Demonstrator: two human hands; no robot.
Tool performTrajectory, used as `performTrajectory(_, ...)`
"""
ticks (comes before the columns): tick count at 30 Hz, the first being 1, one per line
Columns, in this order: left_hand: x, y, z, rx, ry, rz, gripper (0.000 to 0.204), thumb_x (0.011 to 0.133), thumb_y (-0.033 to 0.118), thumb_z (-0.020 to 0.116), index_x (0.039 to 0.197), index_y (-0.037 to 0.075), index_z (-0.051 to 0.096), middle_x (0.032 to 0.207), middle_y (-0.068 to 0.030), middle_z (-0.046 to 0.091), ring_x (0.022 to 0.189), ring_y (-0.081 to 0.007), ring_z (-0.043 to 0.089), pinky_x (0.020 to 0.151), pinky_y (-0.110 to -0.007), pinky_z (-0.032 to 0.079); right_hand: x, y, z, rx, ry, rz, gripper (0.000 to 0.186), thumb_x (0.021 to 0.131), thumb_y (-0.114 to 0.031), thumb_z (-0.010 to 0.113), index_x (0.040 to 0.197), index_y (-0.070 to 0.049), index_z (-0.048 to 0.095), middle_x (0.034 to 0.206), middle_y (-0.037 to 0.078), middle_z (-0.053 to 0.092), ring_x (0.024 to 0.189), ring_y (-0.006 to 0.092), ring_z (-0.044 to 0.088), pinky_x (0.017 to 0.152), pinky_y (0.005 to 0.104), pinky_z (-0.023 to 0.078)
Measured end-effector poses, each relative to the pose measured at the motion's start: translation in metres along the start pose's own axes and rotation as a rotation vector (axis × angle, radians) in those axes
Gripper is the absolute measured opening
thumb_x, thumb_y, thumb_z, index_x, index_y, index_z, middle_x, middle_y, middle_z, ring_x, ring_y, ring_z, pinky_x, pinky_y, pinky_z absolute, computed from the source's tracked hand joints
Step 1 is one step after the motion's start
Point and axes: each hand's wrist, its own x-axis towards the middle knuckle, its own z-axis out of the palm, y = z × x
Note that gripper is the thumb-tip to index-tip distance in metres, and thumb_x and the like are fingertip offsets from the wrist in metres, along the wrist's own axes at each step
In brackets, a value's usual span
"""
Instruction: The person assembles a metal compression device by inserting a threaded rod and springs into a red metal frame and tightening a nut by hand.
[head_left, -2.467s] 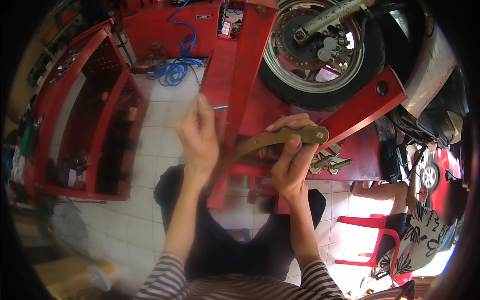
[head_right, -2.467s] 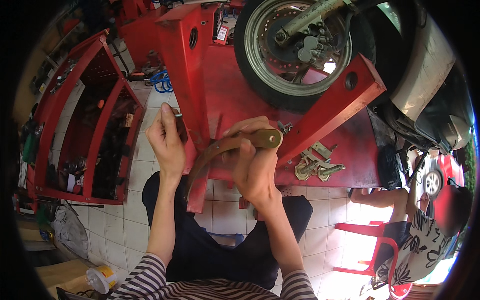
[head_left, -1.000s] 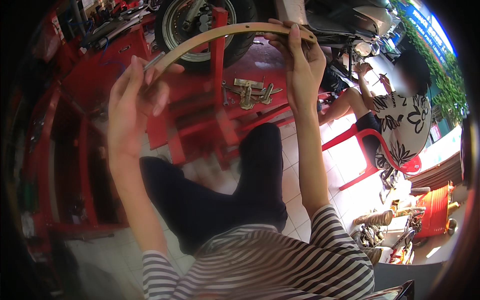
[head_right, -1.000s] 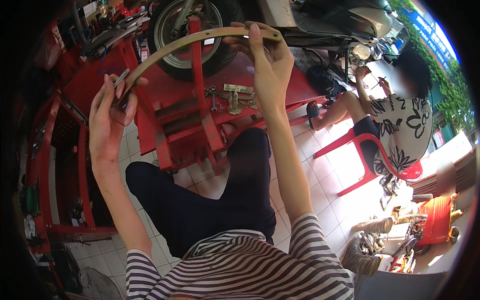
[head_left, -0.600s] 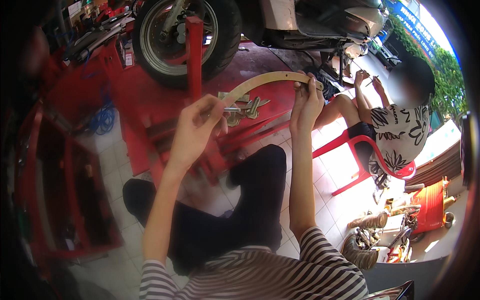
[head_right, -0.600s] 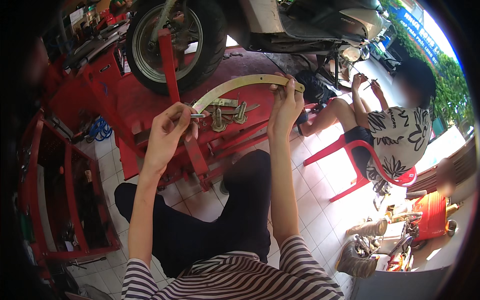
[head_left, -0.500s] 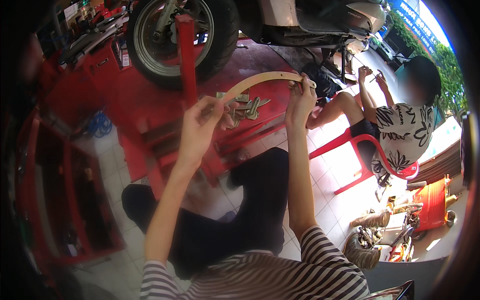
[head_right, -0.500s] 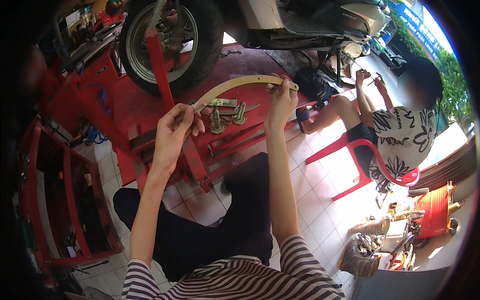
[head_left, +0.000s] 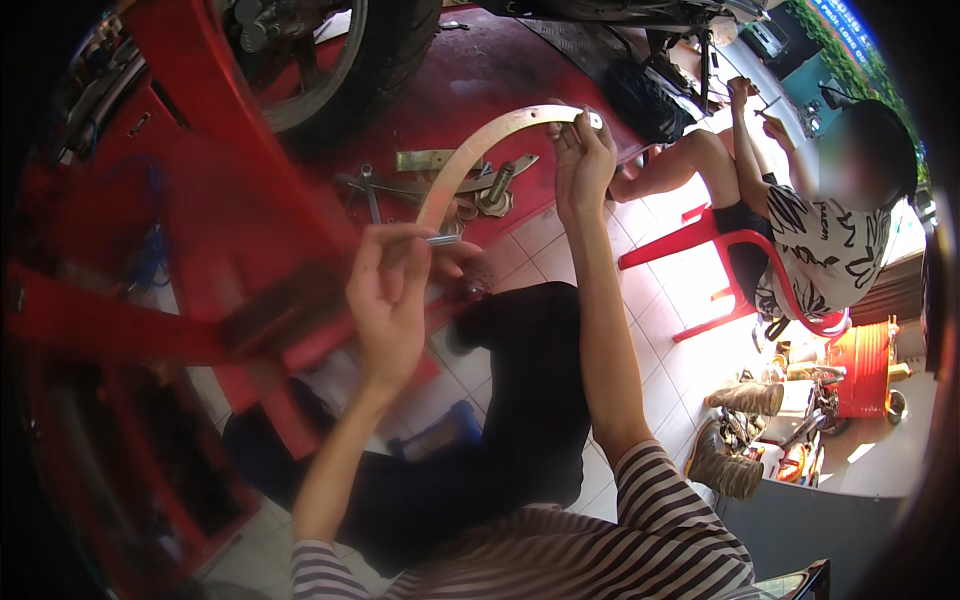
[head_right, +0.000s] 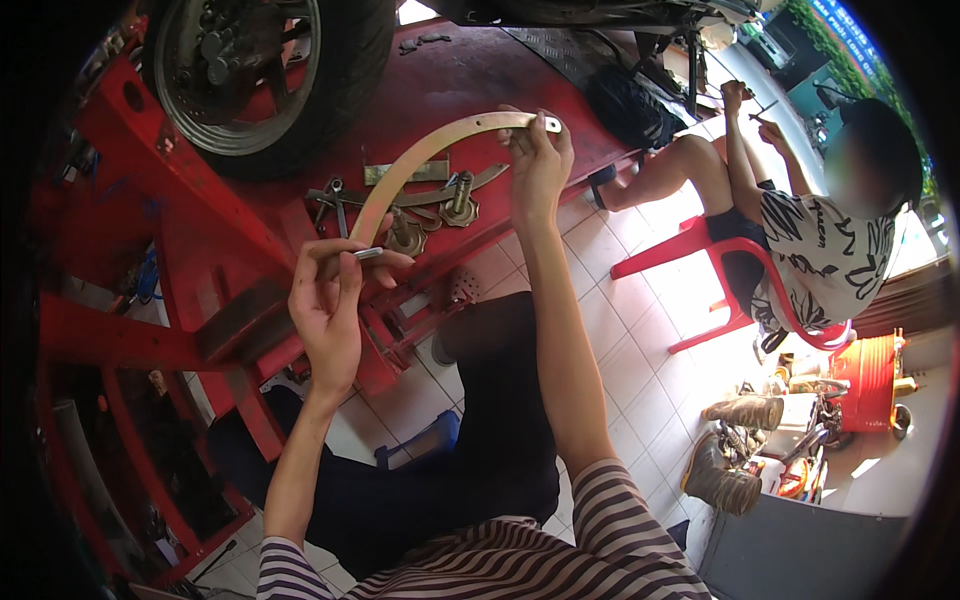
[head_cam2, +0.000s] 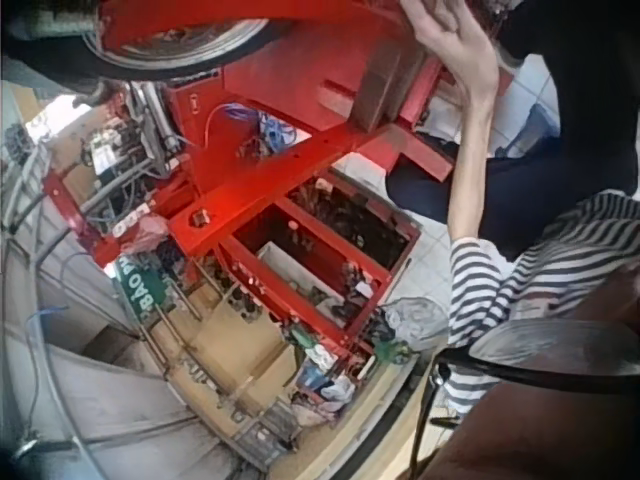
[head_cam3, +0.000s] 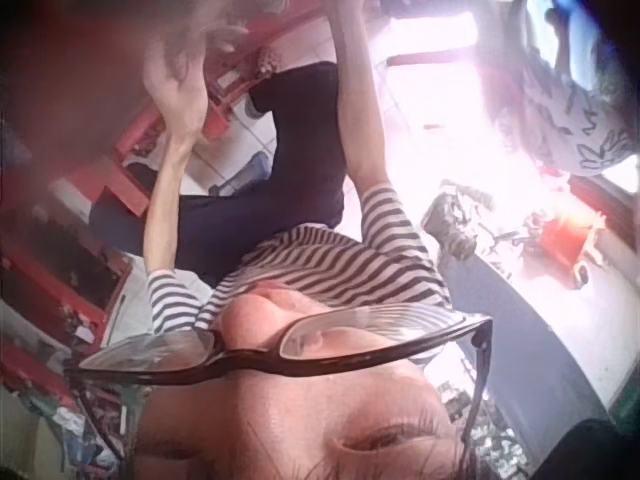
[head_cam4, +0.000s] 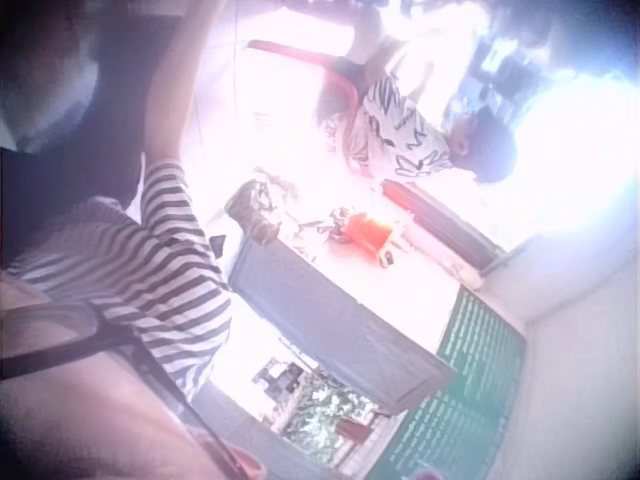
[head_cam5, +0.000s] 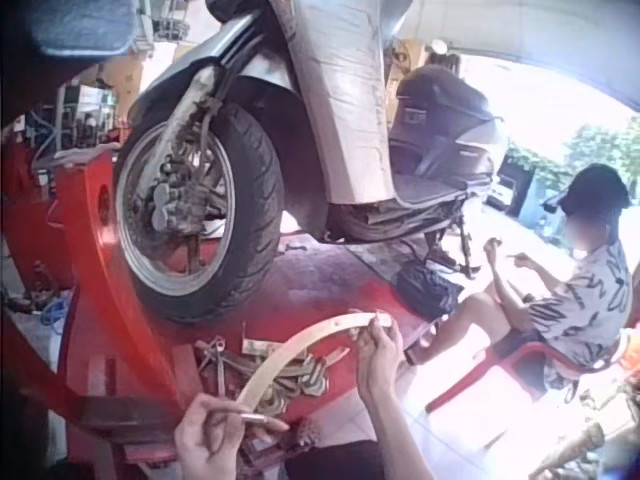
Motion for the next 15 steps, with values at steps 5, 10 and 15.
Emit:
performTrajectory(5, 0.000, 0.002, -0.014, -0.117, 0.045, -0.095, 0.012, 0.100, 0.013, 0.049, 0.104, 0.002, 0.048, 0.117, -0.0223, 0.063, 0.083, -0.0201, 0.068, 0.071, -0.026, 0.050, -0.012, -0.010, 0.017, -0.154, -0.026, 0.017, 0.017, 0.099, -0.010, 0.045, 0.109, 0.004, 0.046, 0.109, 0.021, 0.060, 0.086, 0.0223, 0.061, 0.078, 0.0322, 0.051)
performTrajectory(10, -0.011, 0.003, -0.022, -0.046, -0.036, -0.084, 0.012, 0.100, 0.013, 0.049, 0.103, 0.001, 0.048, 0.112, -0.0205, 0.064, 0.084, -0.0192, 0.067, 0.072, -0.025, 0.050, -0.016, -0.012, 0.008, -0.195, -0.044, 0.011, 0.021, 0.099, -0.010, 0.046, 0.111, 0.007, 0.048, 0.109, 0.022, 0.060, 0.085, 0.0236, 0.062, 0.078, 0.0314, 0.052)
performTrajectory(15, -0.007, 0.003, -0.003, -0.006, 0.028, -0.030, 0.015, 0.101, 0.015, 0.048, 0.104, 0.001, 0.048, 0.103, -0.0177, 0.066, 0.087, -0.0191, 0.066, 0.074, -0.027, 0.050, -0.010, -0.013, -0.008, -0.160, -0.027, 0.045, 0.023, 0.098, -0.012, 0.050, 0.110, 0.007, 0.046, 0.106, 0.023, 0.062, 0.082, 0.0271, 0.066, 0.075, 0.0341, 0.053)
